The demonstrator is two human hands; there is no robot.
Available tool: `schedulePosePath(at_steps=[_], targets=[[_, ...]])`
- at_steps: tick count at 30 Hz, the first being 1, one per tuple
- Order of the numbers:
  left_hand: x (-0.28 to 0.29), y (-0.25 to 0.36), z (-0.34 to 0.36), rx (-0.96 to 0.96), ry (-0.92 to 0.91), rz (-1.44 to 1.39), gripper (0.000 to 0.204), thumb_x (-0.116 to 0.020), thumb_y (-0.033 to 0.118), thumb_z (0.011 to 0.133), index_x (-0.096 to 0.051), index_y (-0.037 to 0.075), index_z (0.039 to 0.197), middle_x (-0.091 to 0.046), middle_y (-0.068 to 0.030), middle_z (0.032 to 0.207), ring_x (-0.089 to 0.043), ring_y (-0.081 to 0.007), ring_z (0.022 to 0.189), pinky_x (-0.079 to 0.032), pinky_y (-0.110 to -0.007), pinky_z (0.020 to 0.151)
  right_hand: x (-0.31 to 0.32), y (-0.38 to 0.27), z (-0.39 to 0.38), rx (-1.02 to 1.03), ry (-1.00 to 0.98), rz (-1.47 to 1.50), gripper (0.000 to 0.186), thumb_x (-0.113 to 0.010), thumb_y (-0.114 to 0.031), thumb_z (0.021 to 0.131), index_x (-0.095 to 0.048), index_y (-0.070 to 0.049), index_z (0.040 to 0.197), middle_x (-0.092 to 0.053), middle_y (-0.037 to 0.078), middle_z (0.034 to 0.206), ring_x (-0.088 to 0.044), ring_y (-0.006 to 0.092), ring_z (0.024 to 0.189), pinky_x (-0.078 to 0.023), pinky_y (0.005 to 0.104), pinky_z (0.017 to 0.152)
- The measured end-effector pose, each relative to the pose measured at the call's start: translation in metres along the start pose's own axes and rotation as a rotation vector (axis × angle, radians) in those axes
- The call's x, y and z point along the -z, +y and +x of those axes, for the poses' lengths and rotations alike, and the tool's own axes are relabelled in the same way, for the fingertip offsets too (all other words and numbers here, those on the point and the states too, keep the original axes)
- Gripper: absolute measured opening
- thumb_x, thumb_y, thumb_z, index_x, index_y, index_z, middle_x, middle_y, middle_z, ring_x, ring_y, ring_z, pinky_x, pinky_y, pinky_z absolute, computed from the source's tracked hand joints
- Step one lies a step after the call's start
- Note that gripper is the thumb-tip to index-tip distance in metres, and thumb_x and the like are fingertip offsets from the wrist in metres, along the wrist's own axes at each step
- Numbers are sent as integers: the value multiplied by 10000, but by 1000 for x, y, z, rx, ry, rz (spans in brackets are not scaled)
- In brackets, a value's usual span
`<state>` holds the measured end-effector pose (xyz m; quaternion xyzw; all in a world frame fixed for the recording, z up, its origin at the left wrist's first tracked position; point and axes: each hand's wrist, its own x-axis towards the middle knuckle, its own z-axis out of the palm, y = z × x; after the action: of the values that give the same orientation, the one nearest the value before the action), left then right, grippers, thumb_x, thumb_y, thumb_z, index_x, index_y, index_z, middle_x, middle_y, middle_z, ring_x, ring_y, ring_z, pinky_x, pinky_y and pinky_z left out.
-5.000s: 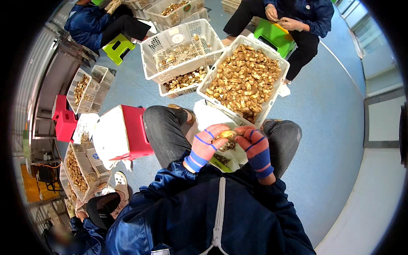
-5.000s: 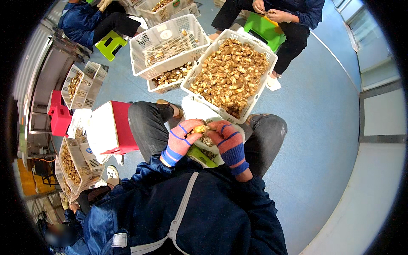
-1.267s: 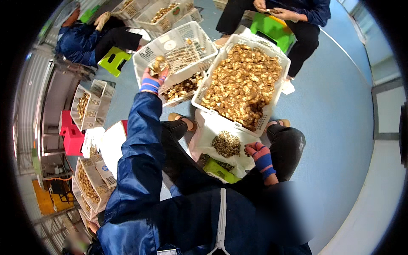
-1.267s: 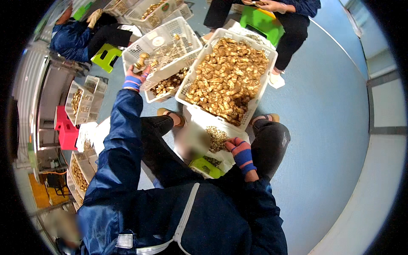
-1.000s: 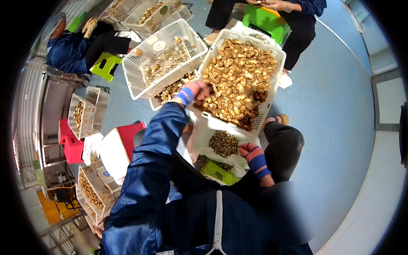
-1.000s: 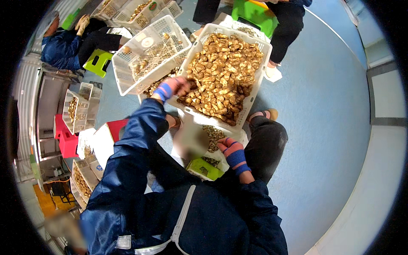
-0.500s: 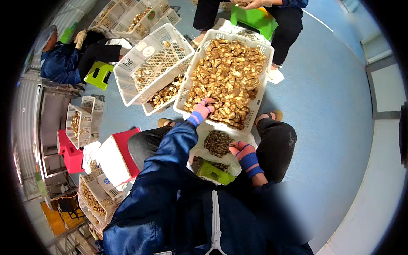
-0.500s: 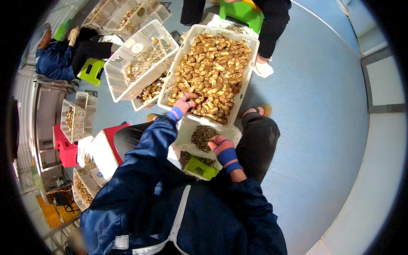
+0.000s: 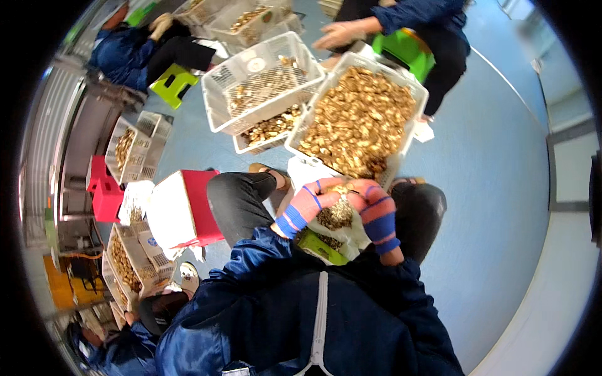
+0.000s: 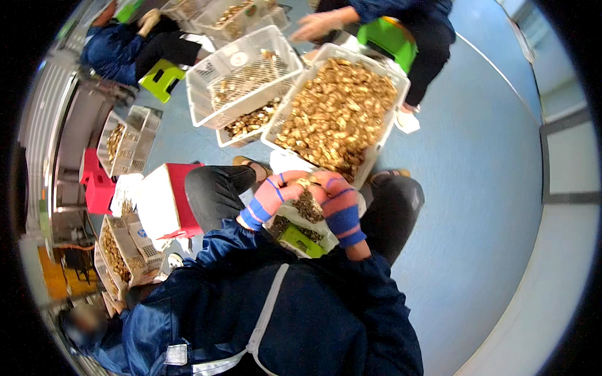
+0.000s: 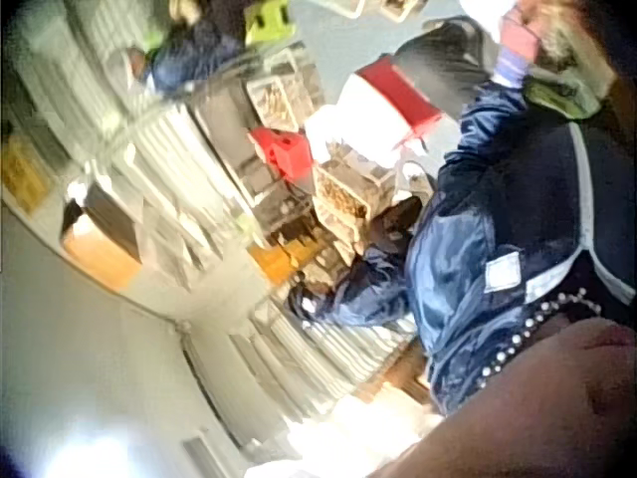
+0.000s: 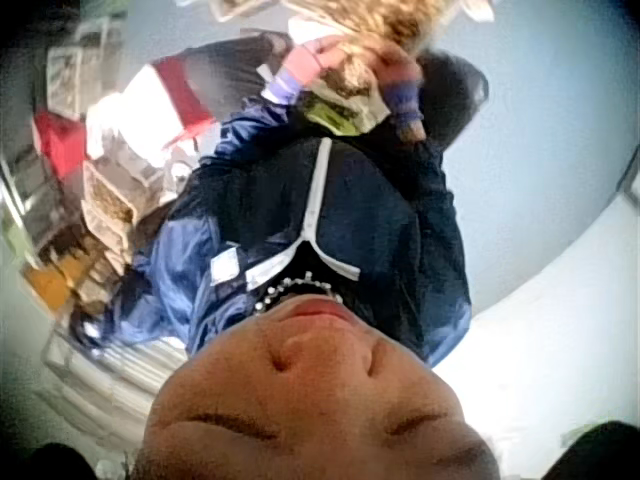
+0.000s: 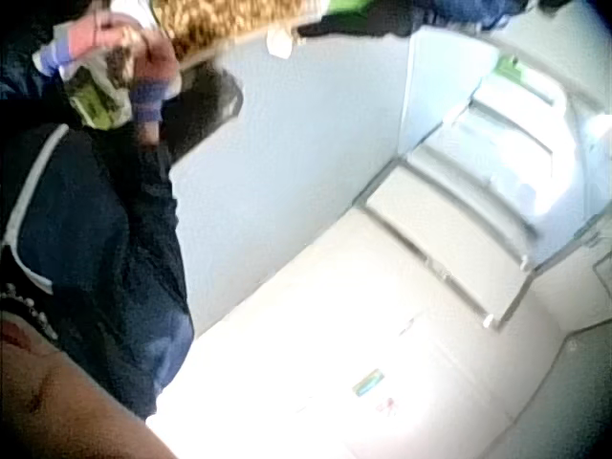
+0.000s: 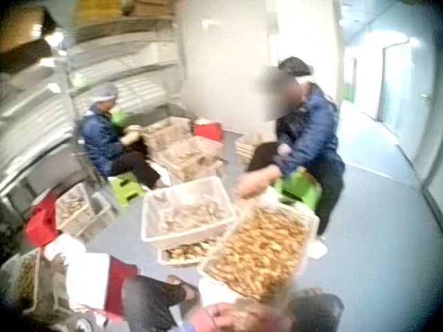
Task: The person peels a ginger root by hand while wearing gloves, placing the skin in a smaller bin and the peeled ginger into a larger white crate.
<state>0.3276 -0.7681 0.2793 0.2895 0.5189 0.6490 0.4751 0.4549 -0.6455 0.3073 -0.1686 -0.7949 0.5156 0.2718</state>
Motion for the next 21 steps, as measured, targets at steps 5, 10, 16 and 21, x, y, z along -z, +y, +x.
schedulePosePath(at_steps=[5,10,16,21], targets=[[-6,19,-24,9,-64,85,342,-553,151,789,-534,26,1107,-590,-30,906,-519,-83,789,-430,-230,734,15,-22,-19,-322,-50,182,173,-579,-48,783,-611,-3,947,-619,52,865,-542,89,808,-434,222,729],[2,21,-42,-239,32,412,325,-532,182,803,-540,15,1081,-588,-92,986,-537,-143,909,-415,-266,803,2,-24,-22,-160,-134,162,176,-573,6,756,-606,2,929,-605,51,869,-515,95,744,-417,219,681],[-9,14,-44,-66,31,31,306,-512,218,834,-529,45,1085,-564,-13,860,-499,-80,791,-411,-221,700,-1,-61,-18,-124,-160,58,180,-555,34,743,-597,5,915,-584,66,875,-535,148,816,-429,248,718],[-13,-2,-36,-170,165,2,303,-467,246,849,-517,83,1100,-541,12,717,-463,-66,573,-390,-203,507,-16,-59,-9,365,-41,-284,206,-620,27,704,-604,-32,900,-604,116,861,-580,247,808,-458,297,718]])
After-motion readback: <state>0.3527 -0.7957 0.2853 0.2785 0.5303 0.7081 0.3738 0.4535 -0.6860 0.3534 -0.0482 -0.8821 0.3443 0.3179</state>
